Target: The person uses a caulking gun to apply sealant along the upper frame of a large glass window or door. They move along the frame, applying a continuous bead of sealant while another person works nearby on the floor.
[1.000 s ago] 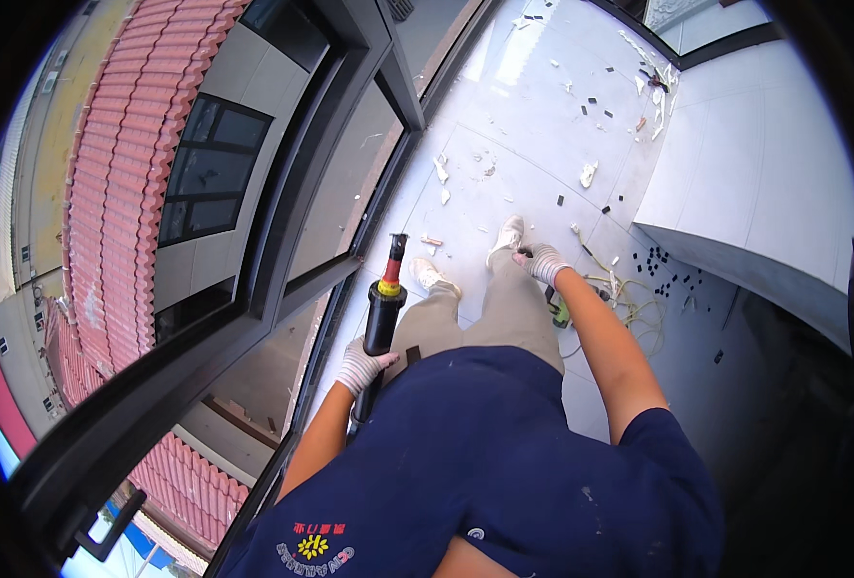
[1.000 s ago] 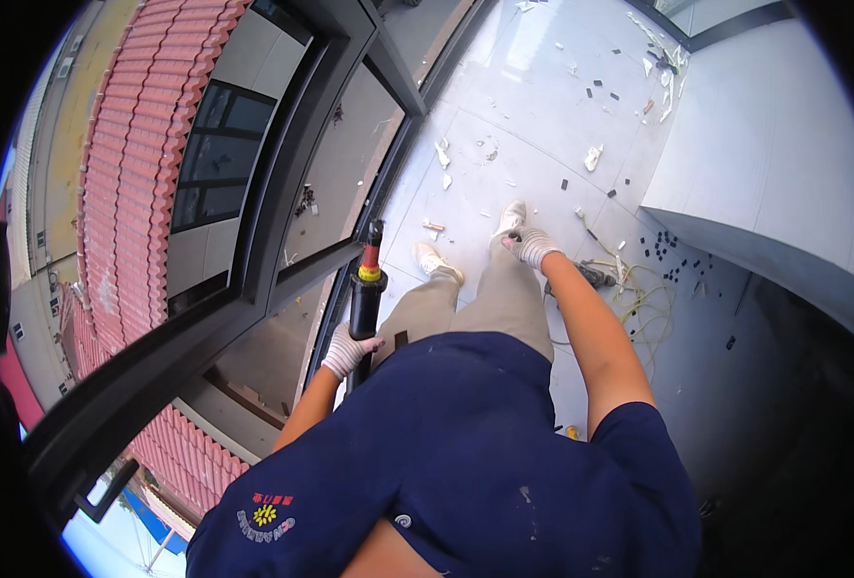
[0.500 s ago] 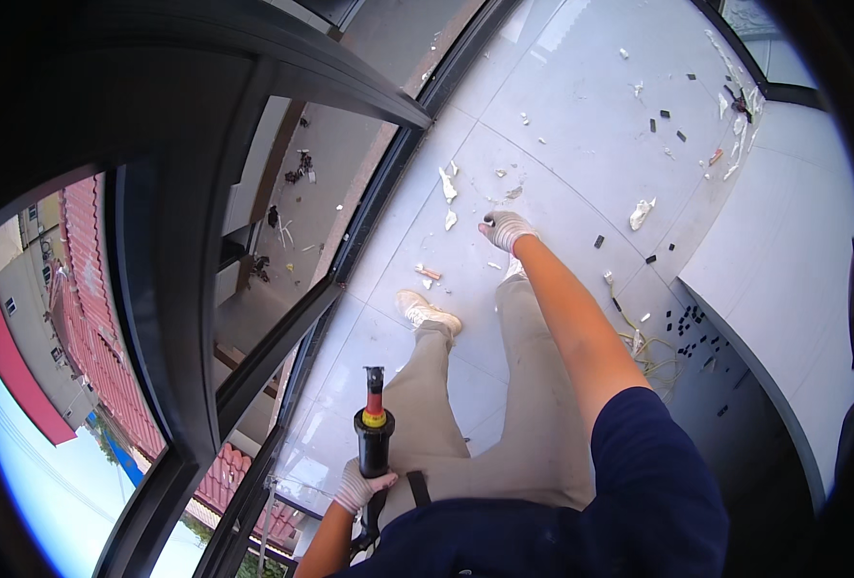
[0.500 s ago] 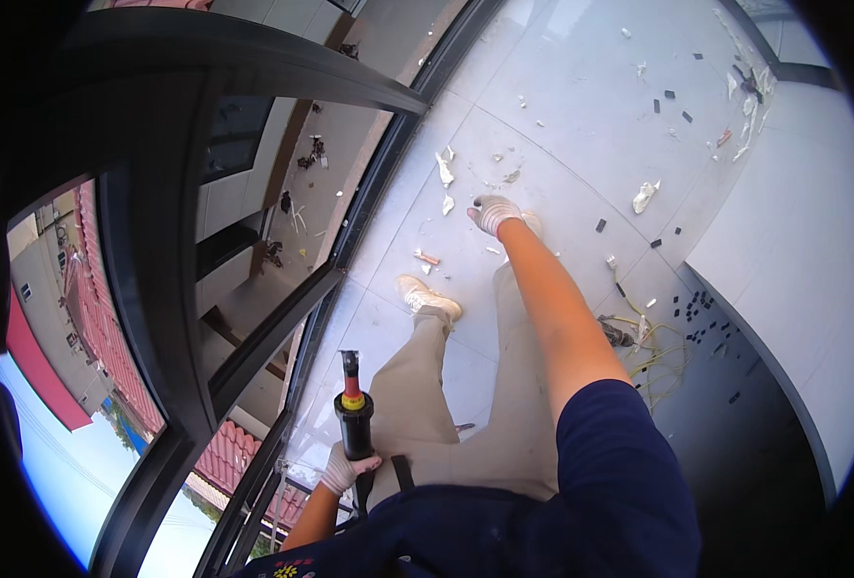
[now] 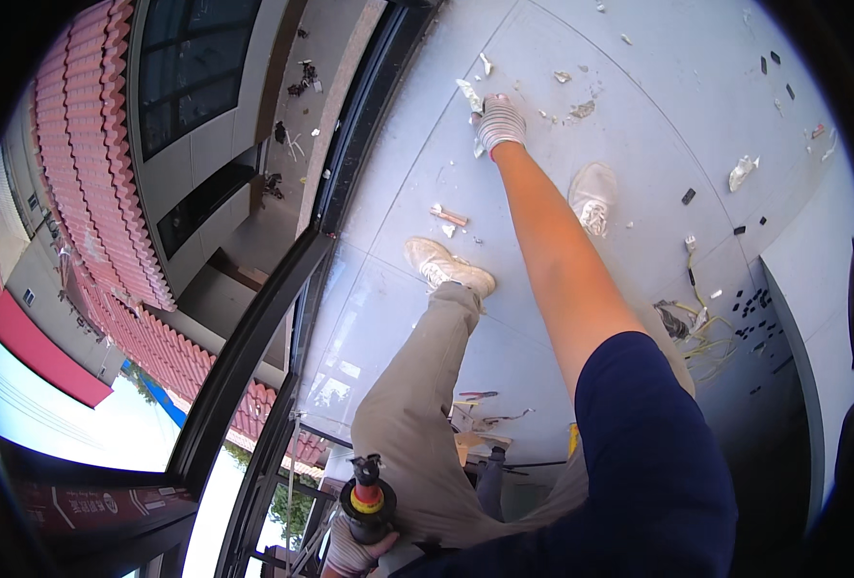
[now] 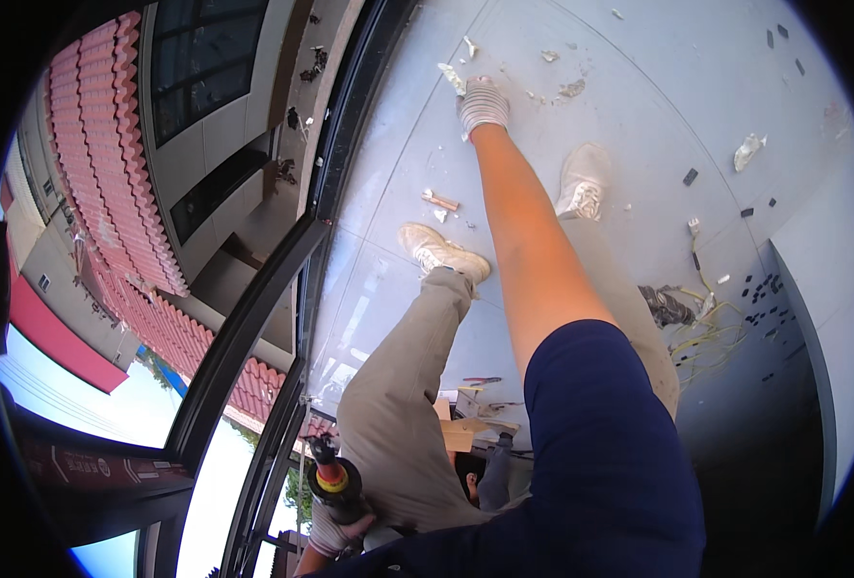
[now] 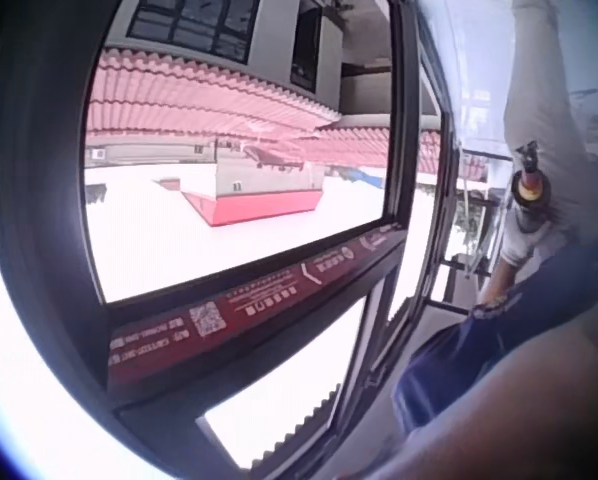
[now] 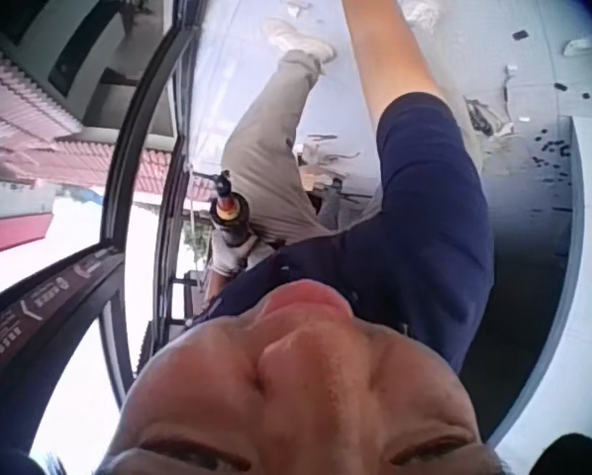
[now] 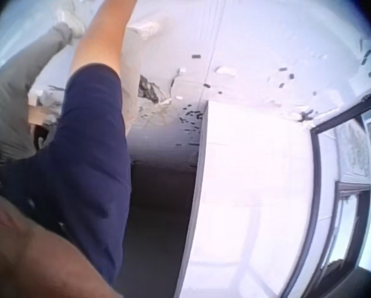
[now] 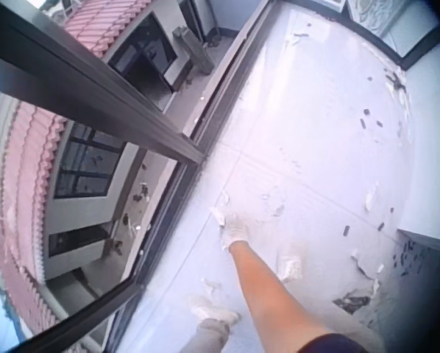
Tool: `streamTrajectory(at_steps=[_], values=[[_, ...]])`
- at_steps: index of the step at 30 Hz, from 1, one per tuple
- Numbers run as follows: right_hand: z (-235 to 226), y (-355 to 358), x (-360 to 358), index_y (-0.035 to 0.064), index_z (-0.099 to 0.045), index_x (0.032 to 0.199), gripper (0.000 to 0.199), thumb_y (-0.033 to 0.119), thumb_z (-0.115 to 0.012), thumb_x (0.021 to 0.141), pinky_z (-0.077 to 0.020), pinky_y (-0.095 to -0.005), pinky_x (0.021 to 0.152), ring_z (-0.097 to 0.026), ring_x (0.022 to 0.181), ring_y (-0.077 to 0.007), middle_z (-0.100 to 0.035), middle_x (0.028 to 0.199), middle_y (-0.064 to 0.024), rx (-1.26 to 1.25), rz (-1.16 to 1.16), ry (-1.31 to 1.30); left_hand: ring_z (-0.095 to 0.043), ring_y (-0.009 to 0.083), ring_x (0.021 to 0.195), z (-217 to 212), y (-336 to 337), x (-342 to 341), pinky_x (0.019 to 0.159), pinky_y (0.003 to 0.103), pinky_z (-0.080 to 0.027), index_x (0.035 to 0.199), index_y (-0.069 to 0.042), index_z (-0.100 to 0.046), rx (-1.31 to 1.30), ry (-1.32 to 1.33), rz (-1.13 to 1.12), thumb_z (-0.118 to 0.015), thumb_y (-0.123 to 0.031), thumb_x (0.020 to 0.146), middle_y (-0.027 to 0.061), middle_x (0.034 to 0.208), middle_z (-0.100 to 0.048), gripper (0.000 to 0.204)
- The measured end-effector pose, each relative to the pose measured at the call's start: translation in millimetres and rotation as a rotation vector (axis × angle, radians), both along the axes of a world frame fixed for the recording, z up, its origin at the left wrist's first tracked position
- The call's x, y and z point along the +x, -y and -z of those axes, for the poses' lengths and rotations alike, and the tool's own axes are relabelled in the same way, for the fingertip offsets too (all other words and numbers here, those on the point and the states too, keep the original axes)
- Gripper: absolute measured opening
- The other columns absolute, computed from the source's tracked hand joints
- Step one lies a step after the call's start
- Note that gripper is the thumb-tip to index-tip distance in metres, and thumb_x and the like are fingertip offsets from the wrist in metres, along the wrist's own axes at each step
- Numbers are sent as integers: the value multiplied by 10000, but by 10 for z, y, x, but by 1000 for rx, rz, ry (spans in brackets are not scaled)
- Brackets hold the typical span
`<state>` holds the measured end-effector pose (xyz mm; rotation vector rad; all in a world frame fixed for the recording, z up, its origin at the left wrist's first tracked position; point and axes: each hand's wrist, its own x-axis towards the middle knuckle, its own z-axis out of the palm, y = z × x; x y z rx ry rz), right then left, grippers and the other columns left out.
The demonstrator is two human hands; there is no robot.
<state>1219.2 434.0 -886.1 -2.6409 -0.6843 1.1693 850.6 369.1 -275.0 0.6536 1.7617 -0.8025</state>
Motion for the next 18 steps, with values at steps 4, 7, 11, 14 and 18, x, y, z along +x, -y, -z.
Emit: streamTrajectory(at_steps=[4,7,11,14,18], values=[[-659,538,-191,79,-625,1115,369,294,-729,833,-527,-389,875,-677,987,-310,-704,1031,-149,11,129,-289,-642,141,694,-179,97,-56,632,283,-527,1022,-22,-589,79,161,-8,-826,-7,685,47,785,-658,413],[-1439,1127,-98,50,-634,1190,425,216,-751,816,-550,-354,783,-695,862,-236,-712,997,-131,83,257,-566,-632,133,681,-362,127,-168,636,278,-518,975,-18,-624,26,233,112,-828,-77,711,39,760,-657,339],[-2639,1705,-75,8,-577,1319,523,182,-734,851,-500,-268,592,-581,655,-108,-663,899,-69,269,484,-913,-622,120,663,-595,167,-162,638,294,-524,930,-15,-656,132,318,329,-856,-219,714,49,762,-679,358],[-4126,1775,33,13,-570,1336,521,221,-711,880,-479,-264,612,-573,670,-96,-654,884,-44,423,329,-1038,-570,107,630,-939,134,143,590,300,-508,865,-29,-604,267,380,369,-866,-253,694,31,718,-630,384],[-6250,1635,304,-9,-542,1359,567,233,-715,877,-505,-267,722,-602,784,-107,-668,968,-67,492,103,-1141,-568,97,670,-1557,136,625,648,285,-512,857,-30,-599,399,574,240,-856,-200,673,9,726,-625,358]])
